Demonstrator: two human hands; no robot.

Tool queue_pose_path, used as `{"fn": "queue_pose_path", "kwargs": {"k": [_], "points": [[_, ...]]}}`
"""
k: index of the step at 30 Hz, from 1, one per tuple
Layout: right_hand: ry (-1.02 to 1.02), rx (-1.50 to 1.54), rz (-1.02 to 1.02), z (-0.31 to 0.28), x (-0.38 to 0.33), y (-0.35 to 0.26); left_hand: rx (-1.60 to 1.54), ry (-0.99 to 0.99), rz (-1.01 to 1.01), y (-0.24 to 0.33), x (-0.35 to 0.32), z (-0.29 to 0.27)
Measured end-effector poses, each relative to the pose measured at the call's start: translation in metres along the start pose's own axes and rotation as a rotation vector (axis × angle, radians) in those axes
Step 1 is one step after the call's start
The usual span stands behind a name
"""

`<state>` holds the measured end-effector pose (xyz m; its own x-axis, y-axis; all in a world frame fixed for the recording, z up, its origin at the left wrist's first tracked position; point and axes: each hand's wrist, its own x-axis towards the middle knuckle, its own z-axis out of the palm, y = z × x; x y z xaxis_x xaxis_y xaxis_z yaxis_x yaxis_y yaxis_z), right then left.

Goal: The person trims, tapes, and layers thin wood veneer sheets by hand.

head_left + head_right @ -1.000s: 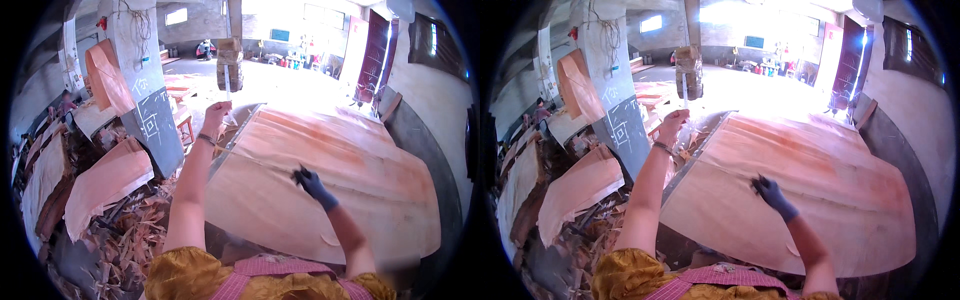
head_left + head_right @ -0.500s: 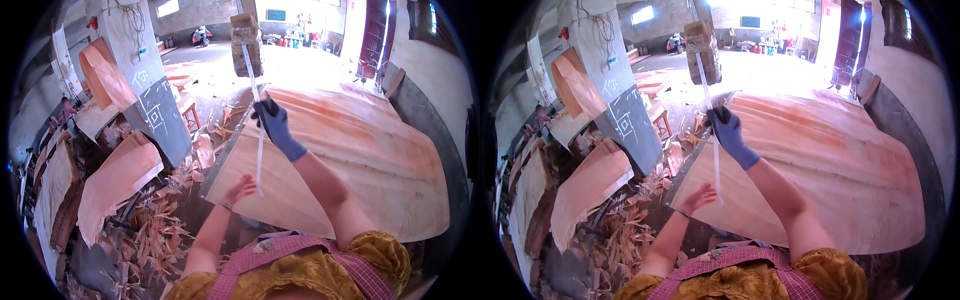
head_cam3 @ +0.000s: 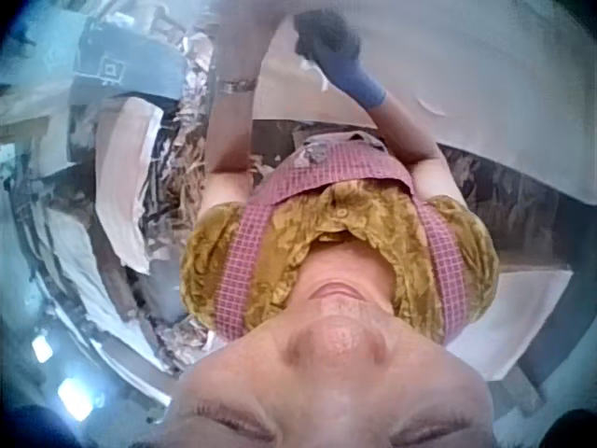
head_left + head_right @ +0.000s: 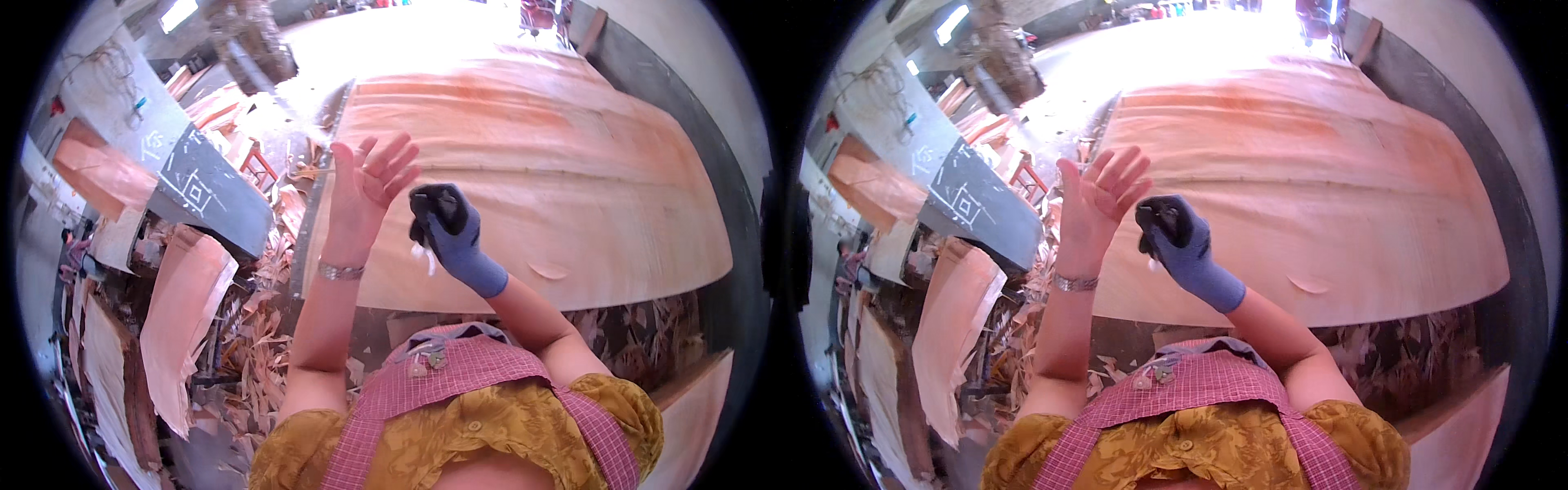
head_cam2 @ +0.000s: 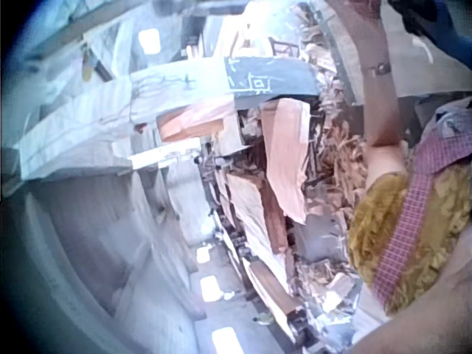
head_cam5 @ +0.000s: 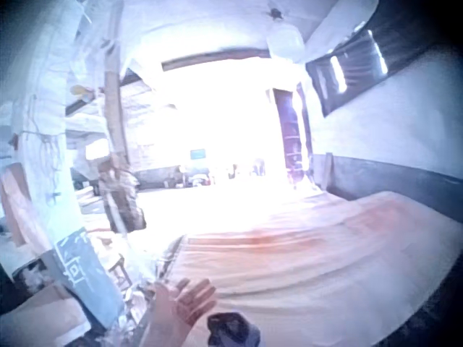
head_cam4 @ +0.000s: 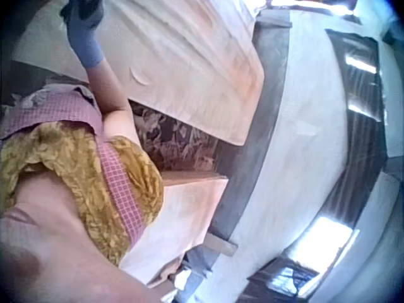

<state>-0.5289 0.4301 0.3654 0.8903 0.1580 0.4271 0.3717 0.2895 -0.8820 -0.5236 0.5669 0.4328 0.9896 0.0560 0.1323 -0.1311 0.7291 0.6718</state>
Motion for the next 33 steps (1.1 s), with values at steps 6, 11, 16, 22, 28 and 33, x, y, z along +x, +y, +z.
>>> {"fn": "queue_pose_path", "kwargs": {"k": [6, 11, 16, 22, 28, 33], "points": [[0.027, 0.042, 0.274, -0.101, -0.046, 0.014, 0.734, -0.225, -0.566, -0.087, -0.003, -0.029], [0.152, 0.038, 0.466, -0.169, -0.083, 0.036, 0.847, -0.392, -0.738, -0.185, 0.022, -0.025], [0.464, 0.087, 0.71, -0.252, -0.17, 0.103, 1.226, -0.302, -0.575, -0.32, 0.041, -0.048], [0.734, 0.029, 0.893, -0.316, -0.23, 0.172, 1.628, -0.385, -0.245, -0.458, 0.053, -0.068], [0.713, 0.174, 0.935, -0.333, -0.236, 0.199, 1.647, -0.124, -0.292, -0.486, 0.046, -0.08], [0.632, 0.137, 0.891, -0.344, -0.234, 0.197, 1.875, -0.886, 0.29, -0.459, 0.0, -0.087]]}}
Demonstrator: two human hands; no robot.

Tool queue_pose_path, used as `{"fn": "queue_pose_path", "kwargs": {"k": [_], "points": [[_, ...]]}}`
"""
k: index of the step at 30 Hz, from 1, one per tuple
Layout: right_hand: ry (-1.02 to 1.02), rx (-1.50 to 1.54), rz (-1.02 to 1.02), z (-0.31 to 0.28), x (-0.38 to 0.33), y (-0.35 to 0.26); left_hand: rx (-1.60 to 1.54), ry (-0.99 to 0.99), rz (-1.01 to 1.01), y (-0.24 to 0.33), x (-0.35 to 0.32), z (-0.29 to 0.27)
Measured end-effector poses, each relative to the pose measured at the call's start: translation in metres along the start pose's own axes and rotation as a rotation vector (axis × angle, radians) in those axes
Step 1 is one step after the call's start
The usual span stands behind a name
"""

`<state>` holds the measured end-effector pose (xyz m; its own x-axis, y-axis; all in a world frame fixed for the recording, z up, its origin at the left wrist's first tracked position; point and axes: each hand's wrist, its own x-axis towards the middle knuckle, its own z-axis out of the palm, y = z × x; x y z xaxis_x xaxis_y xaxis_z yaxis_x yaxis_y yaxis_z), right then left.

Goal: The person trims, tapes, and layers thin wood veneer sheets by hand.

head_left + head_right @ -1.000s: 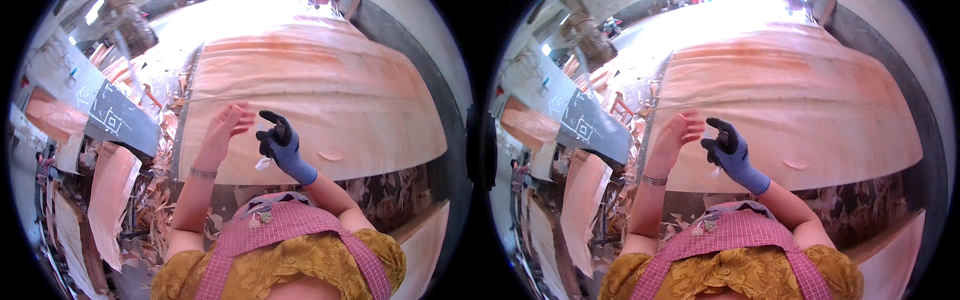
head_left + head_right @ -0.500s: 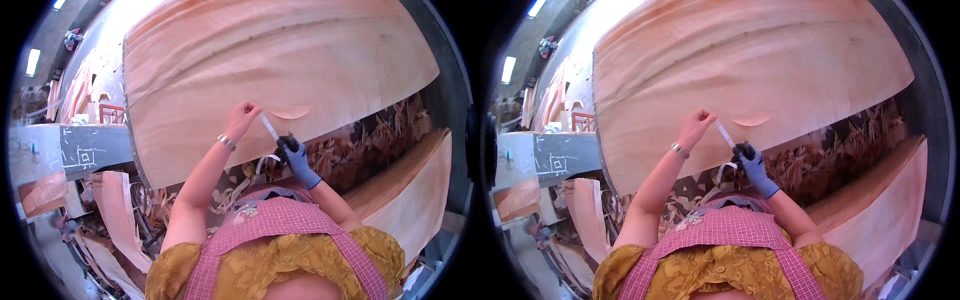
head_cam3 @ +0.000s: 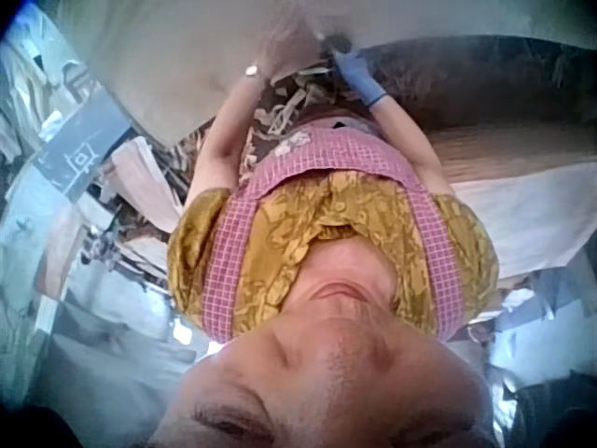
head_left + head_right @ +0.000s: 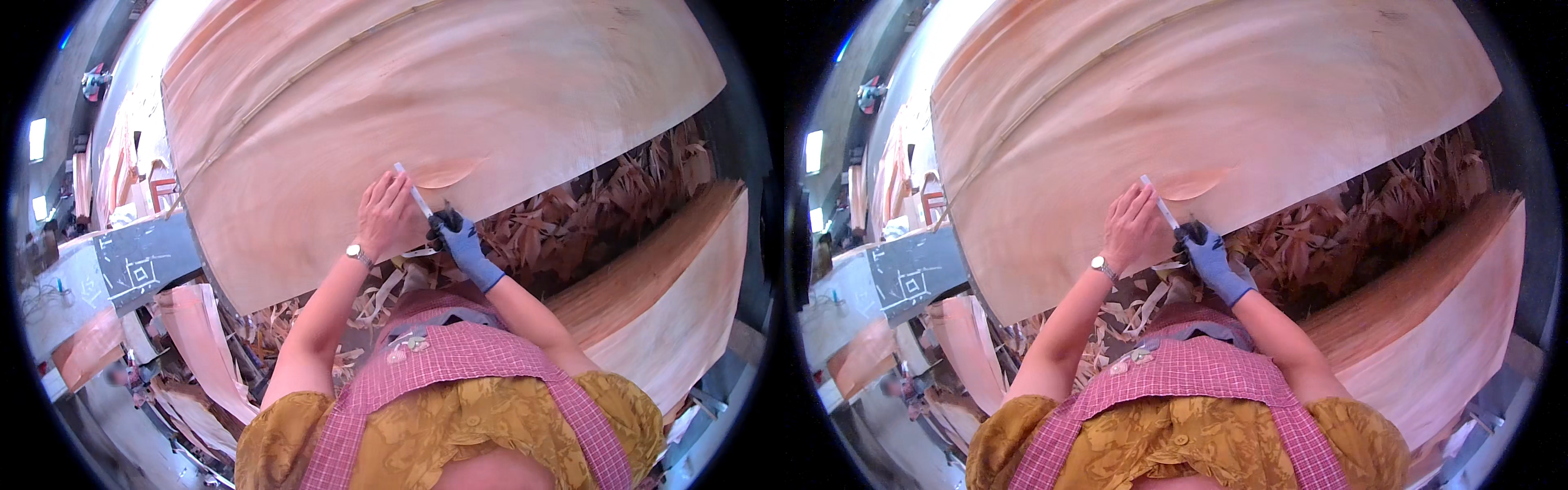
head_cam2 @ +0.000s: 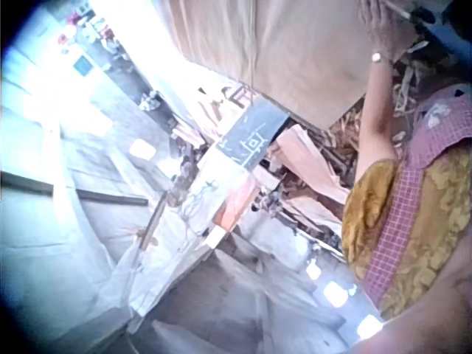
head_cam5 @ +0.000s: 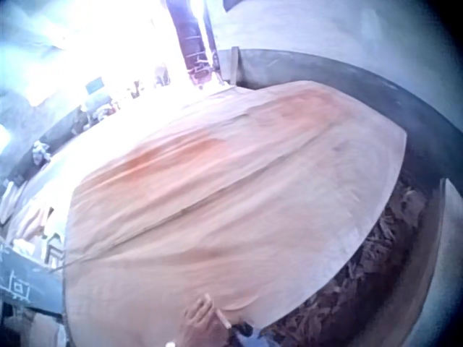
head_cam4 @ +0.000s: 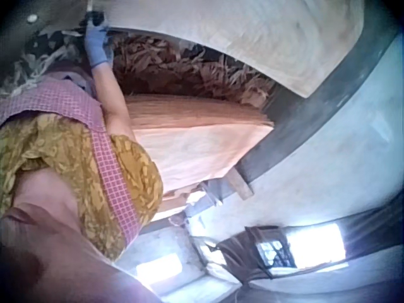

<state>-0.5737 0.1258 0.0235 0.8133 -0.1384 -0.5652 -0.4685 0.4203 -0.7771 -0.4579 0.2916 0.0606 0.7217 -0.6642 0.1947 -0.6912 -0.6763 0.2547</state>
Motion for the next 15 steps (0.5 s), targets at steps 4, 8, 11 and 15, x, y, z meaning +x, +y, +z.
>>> {"fn": "queue_pose_path", "kwargs": {"k": [4, 8, 11, 15], "points": [[0.101, -1.319, -0.593, -0.019, -0.003, -0.06, 0.069, -0.079, 0.019, 0.009, 0.0, -0.003], [0.214, -0.584, -0.393, -0.052, 0.012, -0.067, -0.013, -0.148, -0.068, 0.013, 0.004, -0.003], [0.195, -0.206, -0.111, -0.087, 0.029, -0.058, -0.035, -0.208, -0.091, 0.023, 0.029, -0.003], [0.209, -0.102, -0.045, -0.091, 0.033, -0.058, -0.022, -0.134, 0.14, 0.091, 0.074, 0.011]]}}
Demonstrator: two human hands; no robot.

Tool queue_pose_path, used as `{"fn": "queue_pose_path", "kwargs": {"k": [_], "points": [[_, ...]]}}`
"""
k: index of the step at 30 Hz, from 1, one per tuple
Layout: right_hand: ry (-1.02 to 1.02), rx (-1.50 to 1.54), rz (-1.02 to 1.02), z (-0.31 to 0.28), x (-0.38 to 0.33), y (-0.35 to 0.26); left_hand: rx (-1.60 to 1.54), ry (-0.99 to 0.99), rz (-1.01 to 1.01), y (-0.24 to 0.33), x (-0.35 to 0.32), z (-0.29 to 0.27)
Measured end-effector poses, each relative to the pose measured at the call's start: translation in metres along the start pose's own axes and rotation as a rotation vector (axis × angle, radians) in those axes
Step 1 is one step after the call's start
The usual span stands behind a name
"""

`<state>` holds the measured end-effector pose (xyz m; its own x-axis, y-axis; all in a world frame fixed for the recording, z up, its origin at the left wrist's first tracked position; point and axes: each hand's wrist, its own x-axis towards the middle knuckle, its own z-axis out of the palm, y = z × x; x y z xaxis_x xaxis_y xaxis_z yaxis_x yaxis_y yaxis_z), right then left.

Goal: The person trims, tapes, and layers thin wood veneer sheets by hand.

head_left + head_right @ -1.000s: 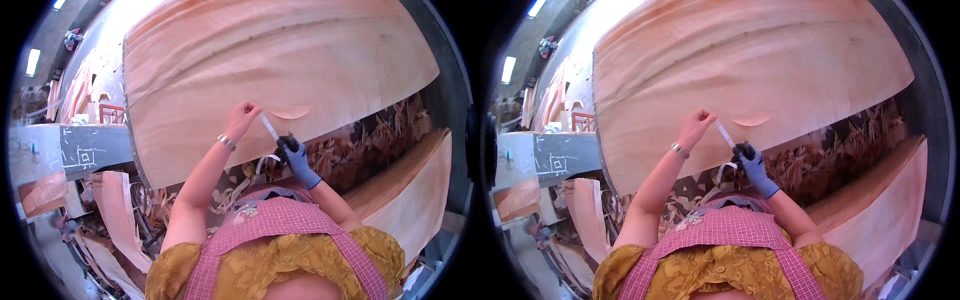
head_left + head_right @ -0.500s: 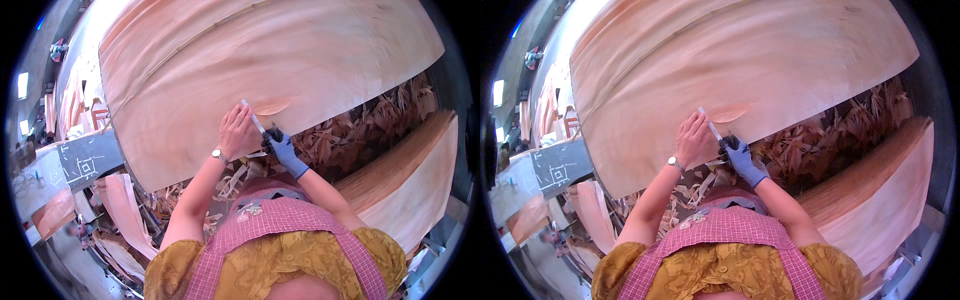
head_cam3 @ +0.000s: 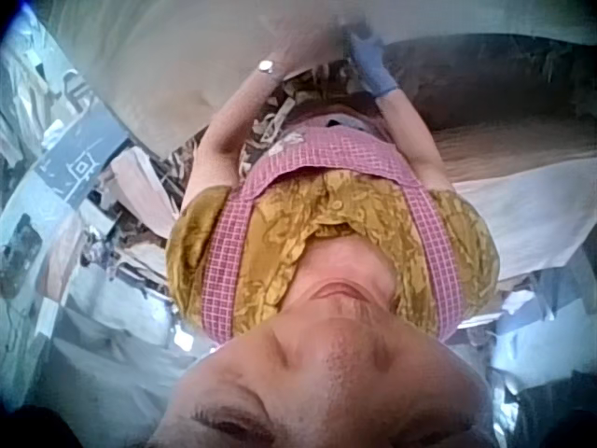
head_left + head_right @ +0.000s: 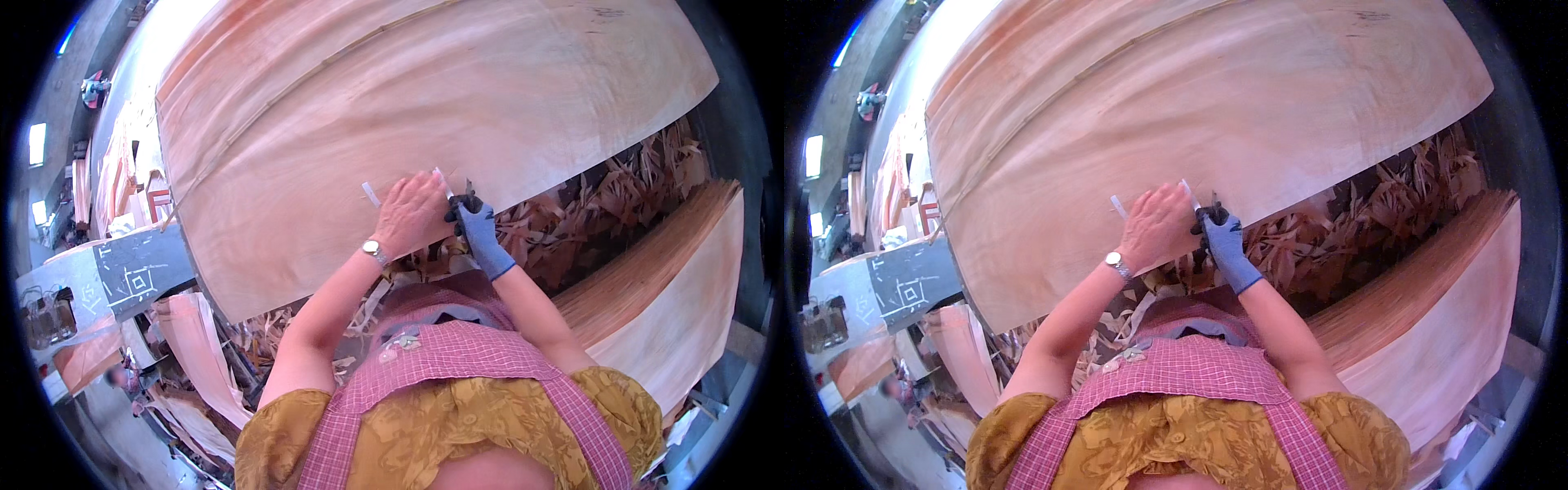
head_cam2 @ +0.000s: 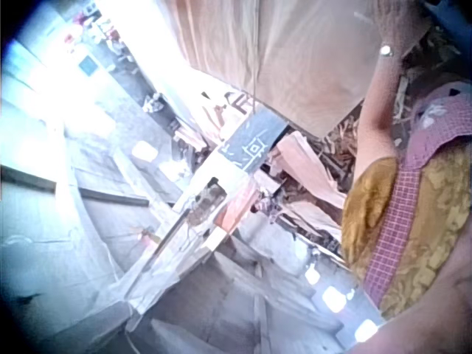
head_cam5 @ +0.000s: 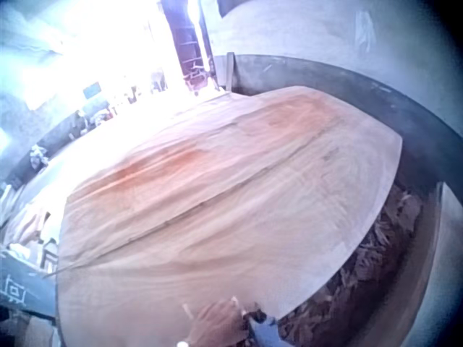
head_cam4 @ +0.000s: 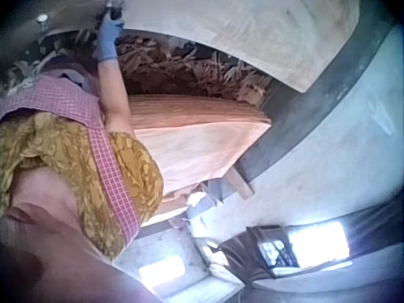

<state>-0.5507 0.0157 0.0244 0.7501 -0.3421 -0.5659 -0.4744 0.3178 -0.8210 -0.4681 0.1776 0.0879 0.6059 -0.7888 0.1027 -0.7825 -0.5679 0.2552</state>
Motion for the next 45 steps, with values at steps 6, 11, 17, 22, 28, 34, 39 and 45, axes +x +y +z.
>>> {"fn": "queue_pose_path", "kwargs": {"k": [6, 11, 17, 22, 28, 34, 39, 45], "points": [[0.041, -1.095, -0.494, -0.014, 0.0, -0.022, -0.003, -0.095, 0.034, 0.001, 0.006, 0.011], [0.011, -1.026, -0.457, -0.043, -0.016, -0.028, -0.034, -0.073, 0.05, -0.003, 0.01, 0.009], [-0.663, 0.048, 0.046, 0.009, -0.09, -0.129, -0.17, 0.011, -0.115, -0.031, 0.08, 0.011], [-0.489, -0.513, -0.37, 0.08, -0.101, -0.152, -0.13, 0.422, -0.291, -0.033, 0.157, 0.008], [0.101, -0.712, -0.872, -0.019, -0.002, -0.124, 0.115, 0.188, -0.683, -0.098, 0.122, 0.034], [0.36, -1.709, -0.522, -0.186, 0.116, -0.142, 0.209, 0.073, -0.791, -0.113, 0.083, 0.027], [0.249, -1.077, -0.813, -0.208, 0.102, -0.139, 0.161, -0.041, -0.868, -0.121, 0.084, 0.021], [-0.191, 0.289, -0.137, -0.223, 0.074, -0.198, 0.108, 0.252, -0.641, -0.052, 0.141, 0.033]]}}
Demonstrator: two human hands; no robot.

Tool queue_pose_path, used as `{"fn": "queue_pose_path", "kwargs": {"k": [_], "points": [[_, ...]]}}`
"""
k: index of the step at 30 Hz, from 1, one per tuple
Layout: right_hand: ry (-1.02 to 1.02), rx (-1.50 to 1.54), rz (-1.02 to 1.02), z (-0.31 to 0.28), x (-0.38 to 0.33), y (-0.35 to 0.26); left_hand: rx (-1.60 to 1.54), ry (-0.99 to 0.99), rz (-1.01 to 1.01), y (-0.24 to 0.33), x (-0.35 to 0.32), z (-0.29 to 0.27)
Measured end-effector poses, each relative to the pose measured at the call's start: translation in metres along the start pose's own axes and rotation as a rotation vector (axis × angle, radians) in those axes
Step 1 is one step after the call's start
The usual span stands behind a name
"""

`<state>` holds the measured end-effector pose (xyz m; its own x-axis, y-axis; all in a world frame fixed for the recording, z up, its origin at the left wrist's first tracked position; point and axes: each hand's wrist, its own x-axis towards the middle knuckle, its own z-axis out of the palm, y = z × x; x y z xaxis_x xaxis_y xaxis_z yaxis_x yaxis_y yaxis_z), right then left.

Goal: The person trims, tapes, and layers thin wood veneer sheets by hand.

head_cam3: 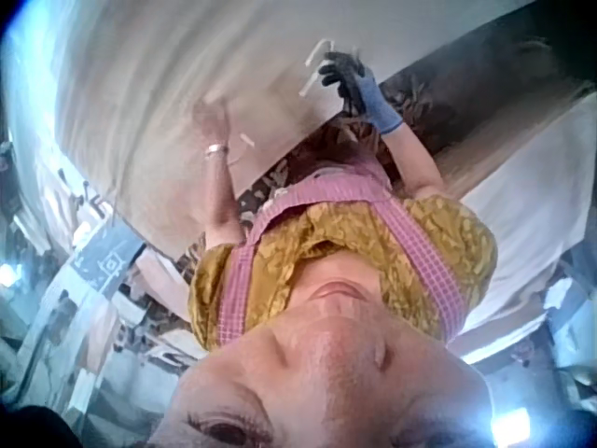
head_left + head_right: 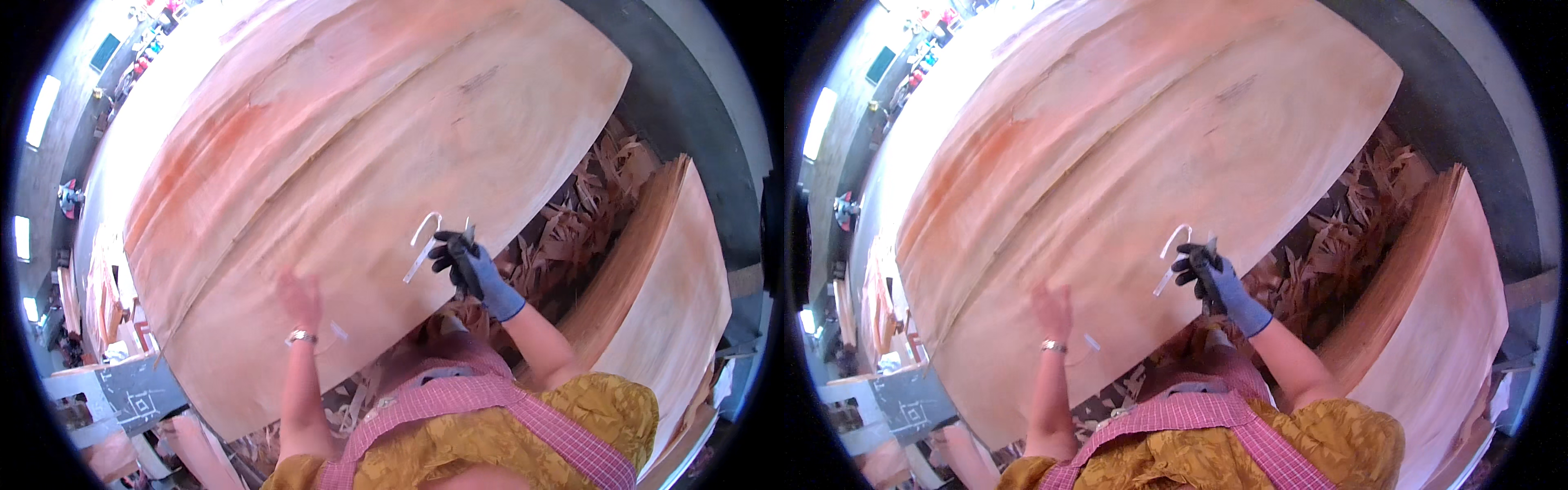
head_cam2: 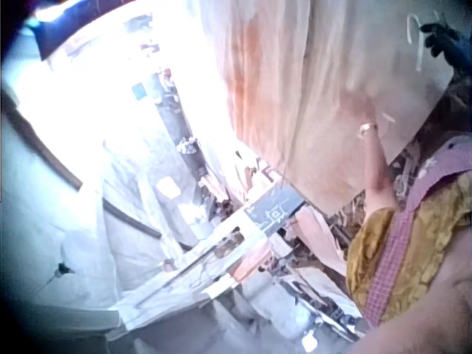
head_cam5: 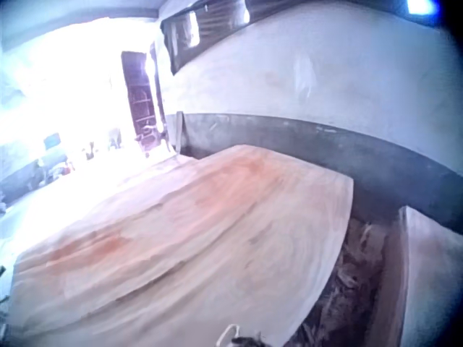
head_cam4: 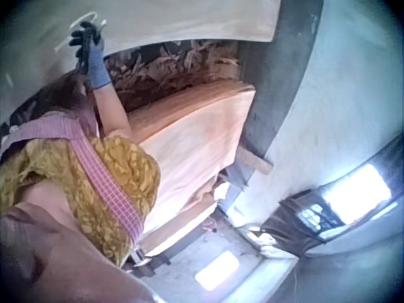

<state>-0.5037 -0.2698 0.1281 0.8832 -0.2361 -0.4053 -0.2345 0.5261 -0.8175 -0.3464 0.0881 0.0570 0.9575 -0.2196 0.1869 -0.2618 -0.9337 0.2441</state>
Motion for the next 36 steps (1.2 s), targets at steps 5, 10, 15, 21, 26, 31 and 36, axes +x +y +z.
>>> {"fn": "queue_pose_path", "kwargs": {"k": [5, 10, 15, 21, 26, 31, 36], "points": [[0.08, -0.312, -0.35, -0.057, 0.021, 0.011, -0.229, -0.449, 0.262, 0.159, -0.022, -0.029], [-0.003, -1.519, -0.661, -0.06, 0.038, 0.004, -0.146, -0.164, 0.235, 0.164, -0.046, 0.015], [-0.175, -1.687, -0.787, -0.04, 0.078, 0.007, -0.057, -0.123, 0.155, 0.139, -0.054, 0.031], [-0.114, -1.914, -0.674, -0.01, 0.114, -0.008, 0.015, -0.126, 0.169, 0.131, -0.057, 0.038], [-0.093, -0.819, -0.48, -0.026, 0.079, -0.015, 0.015, -0.097, 0.167, 0.128, -0.058, 0.042], [0.108, -0.305, -0.228, -0.056, 0.052, 0.0, -0.01, -0.103, 0.172, 0.132, -0.055, 0.037], [0.299, -1.32, -0.443, -0.014, 0.081, -0.016, -0.024, -0.094, 0.166, 0.132, -0.055, 0.033]]}}
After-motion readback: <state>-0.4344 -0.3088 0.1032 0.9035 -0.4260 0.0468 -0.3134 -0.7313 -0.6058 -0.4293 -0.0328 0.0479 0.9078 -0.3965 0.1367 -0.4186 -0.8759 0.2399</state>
